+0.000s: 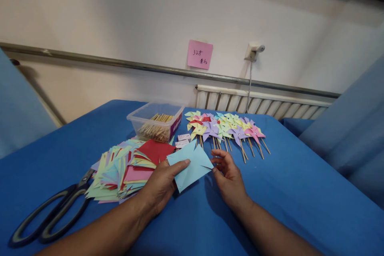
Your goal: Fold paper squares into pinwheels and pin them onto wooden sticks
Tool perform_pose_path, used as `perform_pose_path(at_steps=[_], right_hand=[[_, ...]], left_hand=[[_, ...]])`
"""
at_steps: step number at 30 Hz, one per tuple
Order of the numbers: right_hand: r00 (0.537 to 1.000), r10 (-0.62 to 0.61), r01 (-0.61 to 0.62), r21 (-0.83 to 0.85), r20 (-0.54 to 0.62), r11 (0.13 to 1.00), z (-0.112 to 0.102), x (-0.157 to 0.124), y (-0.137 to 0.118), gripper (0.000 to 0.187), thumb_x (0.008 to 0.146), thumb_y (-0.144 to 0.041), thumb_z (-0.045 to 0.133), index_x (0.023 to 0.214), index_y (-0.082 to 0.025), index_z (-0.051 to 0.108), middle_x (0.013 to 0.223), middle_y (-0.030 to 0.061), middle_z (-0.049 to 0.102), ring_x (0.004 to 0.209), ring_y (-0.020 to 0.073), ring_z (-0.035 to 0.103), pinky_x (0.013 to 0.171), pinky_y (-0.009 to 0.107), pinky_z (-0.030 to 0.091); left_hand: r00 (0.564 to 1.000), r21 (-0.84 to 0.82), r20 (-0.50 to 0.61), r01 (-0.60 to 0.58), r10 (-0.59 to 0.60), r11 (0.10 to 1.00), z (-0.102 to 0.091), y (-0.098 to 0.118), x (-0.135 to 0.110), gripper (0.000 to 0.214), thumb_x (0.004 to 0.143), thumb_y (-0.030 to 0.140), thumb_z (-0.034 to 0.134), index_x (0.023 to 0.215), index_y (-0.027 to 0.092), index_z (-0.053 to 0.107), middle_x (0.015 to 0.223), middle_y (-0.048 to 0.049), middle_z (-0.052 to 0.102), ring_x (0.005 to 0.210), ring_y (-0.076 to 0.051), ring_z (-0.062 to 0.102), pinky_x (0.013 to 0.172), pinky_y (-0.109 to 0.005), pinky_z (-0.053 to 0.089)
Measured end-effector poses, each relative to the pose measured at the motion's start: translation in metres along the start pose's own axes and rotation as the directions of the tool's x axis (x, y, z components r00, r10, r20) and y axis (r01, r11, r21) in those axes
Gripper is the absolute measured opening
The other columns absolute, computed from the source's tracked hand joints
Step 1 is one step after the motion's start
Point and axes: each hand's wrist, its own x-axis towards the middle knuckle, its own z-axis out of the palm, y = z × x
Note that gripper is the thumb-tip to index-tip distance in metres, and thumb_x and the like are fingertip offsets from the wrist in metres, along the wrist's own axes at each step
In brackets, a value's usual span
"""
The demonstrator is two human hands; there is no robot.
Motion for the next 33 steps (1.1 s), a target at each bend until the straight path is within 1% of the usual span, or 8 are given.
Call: perform_pose_path(at_steps=[3, 6, 9, 15, 22, 26, 29, 33], right_hand=[[0.974, -0.205, 0.219, -0.157, 0.099, 0.963, -0.005, -0.001, -0.008, 0.052, 0.076, -0.013, 0.056, 0.124, -0.031, 0.048, 0.136, 0.0060, 0.039, 0.118, 0.0239, 0.044, 0.089, 0.038, 0.043], [0.910, -0.325, 0.394, -0.288, 0.260, 0.873, -0.010, -0.003, -0.018, 0.054, 0.075, -0.007, 0.055, 0.122, -0.034, 0.052, 0.145, 0.0012, 0.024, 0.132, 0.0263, 0.027, 0.103, 0.045, 0.030], [0.874, -0.344, 0.455, -0.327, 0.345, 0.828, -0.010, -0.005, -0.024, 0.051, 0.072, -0.003, 0.055, 0.114, -0.033, 0.057, 0.144, -0.0003, 0.026, 0.132, 0.0265, 0.026, 0.105, 0.048, 0.027], [0.861, -0.357, 0.476, -0.326, 0.363, 0.817, -0.007, -0.006, -0.024, 0.044, 0.071, -0.004, 0.058, 0.104, -0.033, 0.061, 0.136, 0.0018, 0.039, 0.125, 0.0263, 0.038, 0.100, 0.048, 0.033], [0.935, -0.276, 0.322, -0.203, 0.223, 0.925, -0.008, -0.002, -0.017, 0.039, 0.076, -0.010, 0.055, 0.109, -0.031, 0.060, 0.133, 0.0041, 0.043, 0.122, 0.0237, 0.042, 0.098, 0.043, 0.037], [0.973, -0.113, 0.102, 0.067, 0.202, 0.993, -0.011, 0.004, -0.008, 0.040, 0.073, -0.014, 0.056, 0.110, -0.029, 0.061, 0.127, 0.0059, 0.051, 0.113, 0.0236, 0.050, 0.086, 0.037, 0.044], [0.974, 0.030, -0.094, 0.275, 0.227, 0.957, -0.014, 0.006, -0.007, 0.040, 0.071, -0.014, 0.056, 0.109, -0.026, 0.061, 0.113, 0.0066, 0.061, 0.099, 0.0222, 0.058, 0.086, 0.037, 0.044], [0.970, 0.077, -0.159, 0.359, 0.231, 0.920, -0.017, 0.006, -0.016, 0.031, 0.077, -0.019, 0.049, 0.105, -0.022, 0.063, 0.105, 0.0084, 0.065, 0.099, 0.0231, 0.058, 0.091, 0.040, 0.040]], left_hand=[[0.999, 0.034, 0.023, 0.033, -0.034, 0.999, -0.003, 0.002, 0.000, 0.041, 0.063, 0.023, 0.075, 0.102, 0.014, 0.067, 0.085, -0.0109, 0.074, 0.070, -0.024, 0.068, 0.069, -0.033, 0.051], [0.998, 0.072, 0.052, 0.039, -0.043, 0.997, -0.005, 0.004, -0.001, 0.040, 0.063, 0.025, 0.075, 0.101, 0.016, 0.067, 0.084, -0.0093, 0.073, 0.066, -0.022, 0.066, 0.063, -0.030, 0.050], [0.994, 0.108, 0.094, 0.037, -0.047, 0.994, -0.007, 0.004, -0.001, 0.038, 0.064, 0.025, 0.074, 0.100, 0.016, 0.067, 0.084, -0.0094, 0.073, 0.062, -0.020, 0.064, 0.060, -0.029, 0.048], [0.990, 0.195, 0.142, -0.022, -0.006, 0.981, -0.009, 0.000, 0.000, 0.039, 0.065, 0.027, 0.073, 0.101, 0.014, 0.067, 0.085, -0.0107, 0.072, 0.070, -0.023, 0.066, 0.063, -0.030, 0.049], [0.992, 0.233, 0.125, 0.002, -0.032, 0.973, -0.011, 0.002, 0.002, 0.040, 0.063, 0.029, 0.075, 0.099, 0.013, 0.066, 0.081, -0.0100, 0.072, 0.066, -0.021, 0.065, 0.062, -0.029, 0.049], [0.989, 0.246, 0.128, 0.046, -0.080, 0.968, -0.011, 0.006, 0.002, 0.041, 0.060, 0.027, 0.076, 0.097, 0.014, 0.066, 0.079, -0.0094, 0.072, 0.063, -0.021, 0.065, 0.061, -0.030, 0.049], [0.982, 0.277, 0.165, 0.048, -0.097, 0.960, -0.011, 0.008, -0.001, 0.035, 0.060, 0.027, 0.076, 0.092, 0.015, 0.068, 0.076, -0.0085, 0.072, 0.061, -0.021, 0.064, 0.059, -0.029, 0.048], [0.969, 0.335, 0.193, 0.083, -0.155, 0.938, -0.012, 0.008, -0.004, 0.023, 0.061, 0.024, 0.075, 0.082, 0.014, 0.069, 0.072, -0.0090, 0.072, 0.059, -0.020, 0.064, 0.057, -0.027, 0.047]])
